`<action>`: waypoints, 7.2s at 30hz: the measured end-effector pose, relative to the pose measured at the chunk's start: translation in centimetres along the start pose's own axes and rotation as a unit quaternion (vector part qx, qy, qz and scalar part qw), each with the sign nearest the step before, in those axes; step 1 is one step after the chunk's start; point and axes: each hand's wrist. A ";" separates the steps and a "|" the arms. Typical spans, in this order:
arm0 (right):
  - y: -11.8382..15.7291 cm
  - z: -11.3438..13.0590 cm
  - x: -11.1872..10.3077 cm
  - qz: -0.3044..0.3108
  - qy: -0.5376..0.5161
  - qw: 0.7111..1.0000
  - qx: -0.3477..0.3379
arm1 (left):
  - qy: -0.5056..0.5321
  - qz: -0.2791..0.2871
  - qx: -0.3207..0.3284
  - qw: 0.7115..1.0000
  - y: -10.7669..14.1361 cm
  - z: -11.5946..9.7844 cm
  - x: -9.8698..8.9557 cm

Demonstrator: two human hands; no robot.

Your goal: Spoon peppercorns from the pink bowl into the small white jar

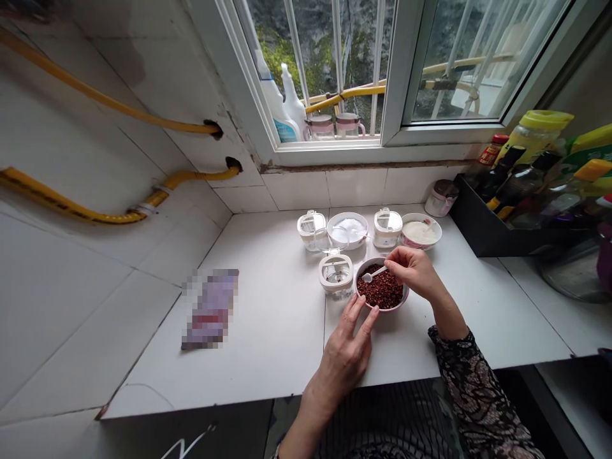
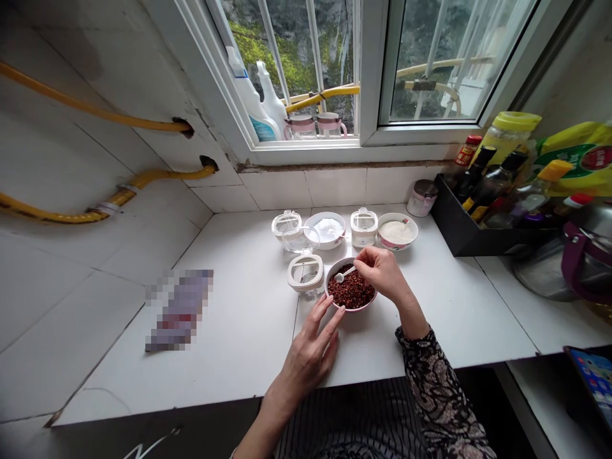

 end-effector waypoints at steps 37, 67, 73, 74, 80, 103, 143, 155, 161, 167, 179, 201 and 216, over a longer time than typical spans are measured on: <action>2.0 0.0 4.3 -0.014 0.078 0.965 -0.251 | -0.004 -0.005 0.004 1.000 0.0 0.0 0.1; -0.4 -0.8 0.1 -0.028 -0.048 0.998 -0.012 | 0.006 0.004 -0.001 1.000 0.0 0.0 0.1; -0.6 -0.6 0.2 -0.047 -0.077 0.996 0.002 | 0.005 0.000 0.000 1.000 0.1 0.0 0.1; -0.6 -0.6 0.2 -0.051 -0.087 0.995 0.009 | 0.005 0.002 0.000 1.000 0.1 0.0 0.1; -0.9 -0.3 -0.2 -0.076 -0.143 0.986 0.044 | 0.006 0.004 0.000 1.000 0.1 0.1 0.0; 0.5 -0.3 1.3 -0.073 -0.016 0.989 -0.126 | -0.001 0.004 0.004 1.000 0.0 0.1 -0.1; -0.2 -1.4 0.8 -0.080 0.107 0.986 -0.101 | -0.001 0.008 -0.001 1.000 0.0 0.0 -0.2; -0.6 -1.9 0.9 -0.101 0.059 0.991 -0.060 | 0.010 0.006 -0.002 1.000 0.1 0.1 0.1; -1.2 -1.3 0.1 -0.114 -0.037 0.992 -0.028 | 0.009 0.007 -0.002 1.000 0.1 0.2 0.3; -0.8 -1.1 2.4 -0.120 -0.091 0.981 -0.122 | 0.014 0.003 -0.001 1.000 -0.1 0.4 0.5; -0.1 -1.2 2.2 -0.060 0.077 0.950 -0.296 | 0.010 -0.001 0.002 1.000 -0.1 0.5 0.7; -0.7 -1.1 -0.8 0.044 0.123 0.983 -0.127 | -0.001 -0.006 0.000 1.000 -0.2 0.4 0.6; -1.3 -2.0 -1.0 0.031 0.069 0.994 -0.074 | -0.006 0.014 -0.002 1.000 -0.1 0.5 0.4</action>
Point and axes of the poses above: each hand's wrist, its own y-axis away from the middle knuckle, its own x-axis out of the palm, z = x × y, and after that the axes turned 11 degrees about -y, right-handed
